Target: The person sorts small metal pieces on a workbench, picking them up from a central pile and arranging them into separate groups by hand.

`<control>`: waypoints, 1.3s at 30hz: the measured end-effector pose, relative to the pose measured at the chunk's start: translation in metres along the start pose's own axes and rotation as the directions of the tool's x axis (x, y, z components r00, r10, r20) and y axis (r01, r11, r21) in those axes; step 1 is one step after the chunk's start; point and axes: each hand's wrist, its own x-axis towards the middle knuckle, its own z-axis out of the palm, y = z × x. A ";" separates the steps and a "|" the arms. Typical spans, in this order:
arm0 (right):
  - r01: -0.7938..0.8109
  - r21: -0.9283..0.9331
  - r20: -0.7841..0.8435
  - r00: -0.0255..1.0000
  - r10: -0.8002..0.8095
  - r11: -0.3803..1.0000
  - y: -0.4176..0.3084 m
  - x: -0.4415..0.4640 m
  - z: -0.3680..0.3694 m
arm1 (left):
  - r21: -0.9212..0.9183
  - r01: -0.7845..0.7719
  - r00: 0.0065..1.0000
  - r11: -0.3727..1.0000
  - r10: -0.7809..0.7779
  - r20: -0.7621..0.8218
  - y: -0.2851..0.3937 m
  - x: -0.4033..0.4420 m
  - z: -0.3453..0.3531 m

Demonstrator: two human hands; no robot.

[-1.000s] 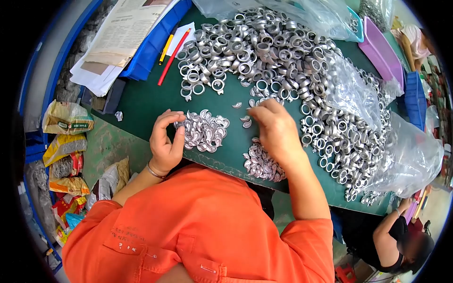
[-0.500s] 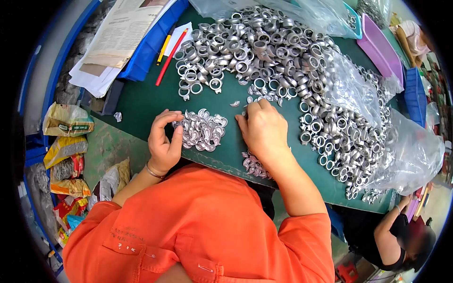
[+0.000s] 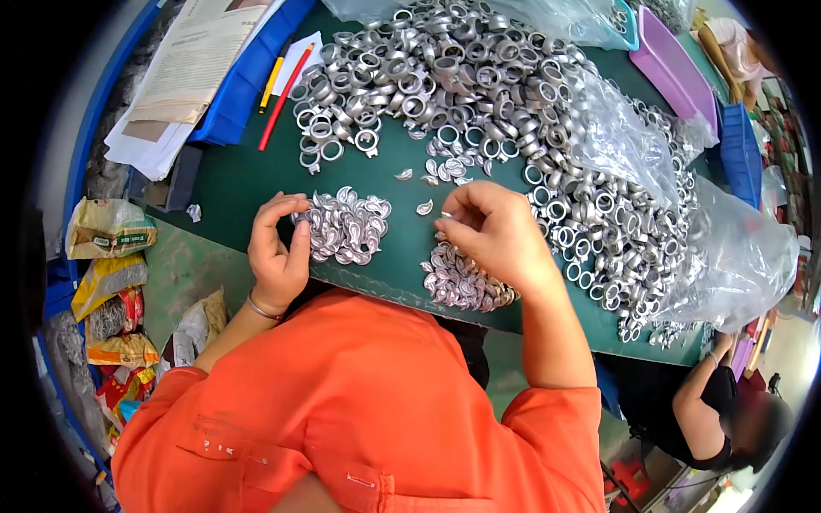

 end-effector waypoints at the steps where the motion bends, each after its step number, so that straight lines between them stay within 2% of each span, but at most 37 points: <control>1: -0.037 -0.067 0.068 0.997 0.042 0.997 -0.003 -0.003 -0.009 | 0.002 0.000 1.000 1.000 0.000 -0.005 0.000 0.000 0.000; 3: 0.137 -0.178 0.252 0.964 -0.089 0.974 0.006 -0.006 -0.023 | 0.020 0.002 1.000 1.000 -0.002 -0.003 -0.001 -0.001 -0.002; 4: 0.200 -0.256 0.245 0.960 -0.137 0.946 0.006 -0.006 -0.023 | 0.035 -0.008 1.000 0.999 0.008 -0.012 -0.001 0.000 0.000; 5: 0.204 -0.251 0.248 0.958 -0.141 0.946 0.004 -0.003 -0.017 | 0.049 -0.019 1.000 0.999 0.020 -0.019 -0.001 0.000 0.001; 7: 0.335 -0.331 0.074 0.941 -0.330 0.882 0.001 0.005 0.001 | 0.051 -0.024 1.000 0.998 0.025 -0.018 -0.001 0.000 0.000; 9: 0.470 -0.317 0.023 0.872 -0.488 0.824 0.007 0.016 0.023 | 0.036 -0.020 1.000 0.999 0.021 -0.014 -0.001 0.001 0.000; 12: 0.427 -0.324 -0.015 0.890 -0.456 0.844 0.014 0.022 0.033 | 0.038 -0.014 1.000 0.999 0.014 0.002 -0.002 -0.001 0.000; 14: 0.201 -0.227 -0.088 0.970 -0.226 0.953 0.010 0.019 0.032 | 0.052 -0.016 1.000 0.999 0.016 0.006 -0.001 -0.001 -0.001; 15: 0.199 -0.228 -0.090 0.970 -0.224 0.953 0.011 0.019 0.029 | 0.059 -0.024 1.000 0.998 0.023 0.011 -0.001 0.000 -0.001; 17: 0.260 -0.349 -0.160 0.930 -0.330 0.900 0.013 0.018 0.022 | 0.053 -0.025 1.000 0.998 0.024 0.014 -0.001 0.001 0.000; 19: 0.254 -0.345 -0.156 0.934 -0.322 0.903 0.011 0.019 0.016 | 0.054 -0.022 1.000 0.998 0.022 0.013 -0.001 0.000 -0.001; 22: 0.330 -0.300 -0.059 0.930 -0.362 0.895 0.009 0.016 0.019 | 0.055 -0.038 0.999 0.998 0.037 0.017 -0.001 0.000 0.000; 23: 0.354 -0.406 -0.030 0.916 -0.399 0.843 0.011 0.016 0.026 | 0.046 -0.028 1.000 0.999 0.028 0.001 -0.001 0.001 0.000; 26: 0.347 -0.480 -0.064 0.902 -0.427 0.806 0.007 0.015 0.029 | 0.044 -0.020 1.000 0.999 0.021 -0.022 -0.001 0.001 0.001; 28: 0.261 -0.347 0.001 0.961 -0.278 0.901 0.007 0.013 0.020 | 0.049 -0.022 0.999 0.999 0.023 -0.028 0.000 0.001 0.000; 29: 0.161 -0.211 0.018 0.987 -0.161 0.964 -0.001 0.010 0.012 | 0.057 -0.025 1.000 0.998 0.025 -0.012 0.000 0.000 0.000; 31: -0.048 -0.139 0.228 0.970 0.079 0.989 -0.012 0.007 -0.013 | 0.067 -0.024 1.000 0.997 0.024 0.001 -0.001 0.001 -0.001; 32: -0.022 -0.102 0.344 0.937 0.056 0.995 -0.006 0.006 -0.023 | 0.065 -0.029 1.000 0.997 0.028 0.003 0.000 0.001 -0.001; 33: -0.022 -0.102 0.344 0.937 0.056 0.995 -0.002 0.008 -0.021 | 0.063 -0.034 0.999 0.997 0.033 0.007 0.000 0.001 0.000; 35: 0.341 -0.275 0.229 0.931 -0.283 0.899 0.008 0.013 -0.018 | 0.067 -0.037 0.999 0.997 0.037 0.007 0.001 0.002 -0.001; 36: 0.305 -0.398 0.143 0.952 -0.270 0.865 0.005 0.014 -0.011 | 0.074 -0.040 0.999 0.996 0.039 0.007 0.002 0.002 -0.001; 37: 0.306 -0.398 0.143 0.952 -0.271 0.865 0.004 0.018 -0.001 | 0.074 -0.040 0.999 0.996 0.040 0.007 0.002 0.002 -0.001; 39: 0.310 -0.470 -0.064 0.922 -0.381 0.827 0.009 0.027 0.019 | 0.060 -0.029 1.000 0.998 0.029 0.003 0.000 0.001 -0.001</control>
